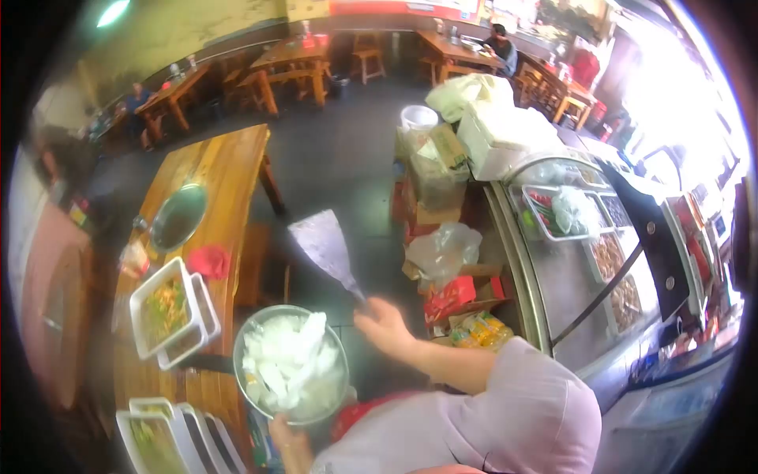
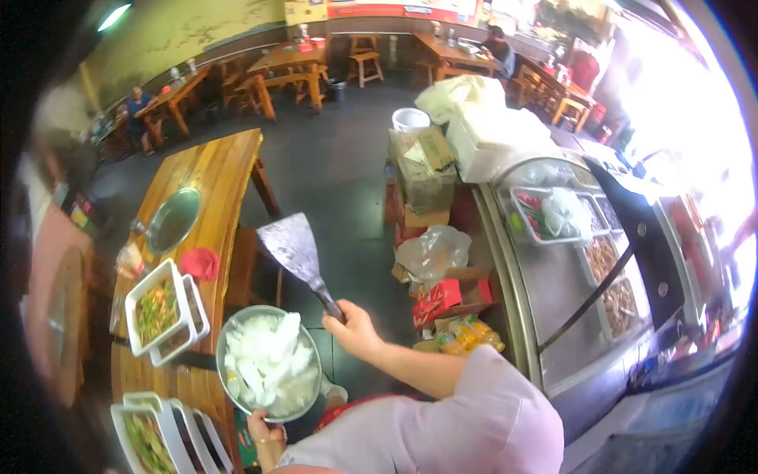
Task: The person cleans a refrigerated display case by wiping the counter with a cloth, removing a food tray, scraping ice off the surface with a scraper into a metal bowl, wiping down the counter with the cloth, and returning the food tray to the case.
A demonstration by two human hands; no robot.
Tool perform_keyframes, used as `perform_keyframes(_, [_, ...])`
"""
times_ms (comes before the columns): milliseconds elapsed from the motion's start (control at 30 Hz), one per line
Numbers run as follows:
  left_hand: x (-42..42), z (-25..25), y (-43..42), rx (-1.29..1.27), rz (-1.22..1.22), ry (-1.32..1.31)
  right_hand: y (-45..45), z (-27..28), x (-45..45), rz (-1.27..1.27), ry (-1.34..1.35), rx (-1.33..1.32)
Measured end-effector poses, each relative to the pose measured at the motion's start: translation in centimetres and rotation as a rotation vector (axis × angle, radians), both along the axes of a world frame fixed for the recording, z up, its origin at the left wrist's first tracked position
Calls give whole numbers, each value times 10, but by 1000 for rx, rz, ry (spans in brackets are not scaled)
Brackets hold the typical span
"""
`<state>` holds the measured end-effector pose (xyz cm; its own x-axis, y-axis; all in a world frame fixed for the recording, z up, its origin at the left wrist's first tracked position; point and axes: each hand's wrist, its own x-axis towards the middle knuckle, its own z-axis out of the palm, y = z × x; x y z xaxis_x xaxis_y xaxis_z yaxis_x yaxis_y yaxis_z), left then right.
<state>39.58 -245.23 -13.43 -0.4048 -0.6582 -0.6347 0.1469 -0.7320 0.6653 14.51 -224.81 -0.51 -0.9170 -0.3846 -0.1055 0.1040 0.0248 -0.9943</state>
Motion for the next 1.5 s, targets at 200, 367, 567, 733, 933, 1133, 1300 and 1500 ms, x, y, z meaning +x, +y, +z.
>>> perform_keyframes(200, [-136,-7,-137,-102,-172,12,-84,1,-82,-133,168,190])
perform_keyframes(367, [-244,-19,-247,-9,-219,105,-141,2,-152,-289,148,127])
perform_keyframes(567, [-393,-17,-320,152,-15,177,-227,-22,-319,-208,101,211])
perform_keyframes(733, [-490,-19,-377,21,191,97,-317,-17,-454,-3,-6,205])
perform_keyframes(933, [-517,-90,-427,78,549,45,-405,-42,-549,380,181,379])
perform_keyframes(1133, [-533,-61,-443,54,639,89,-518,-71,-542,757,345,415])
perform_keyframes(1300, [-548,-50,-442,70,712,82,-584,-90,-517,905,503,328])
perform_keyframes(1500, [-526,-44,-408,-87,720,-111,-605,-107,-511,982,583,391])
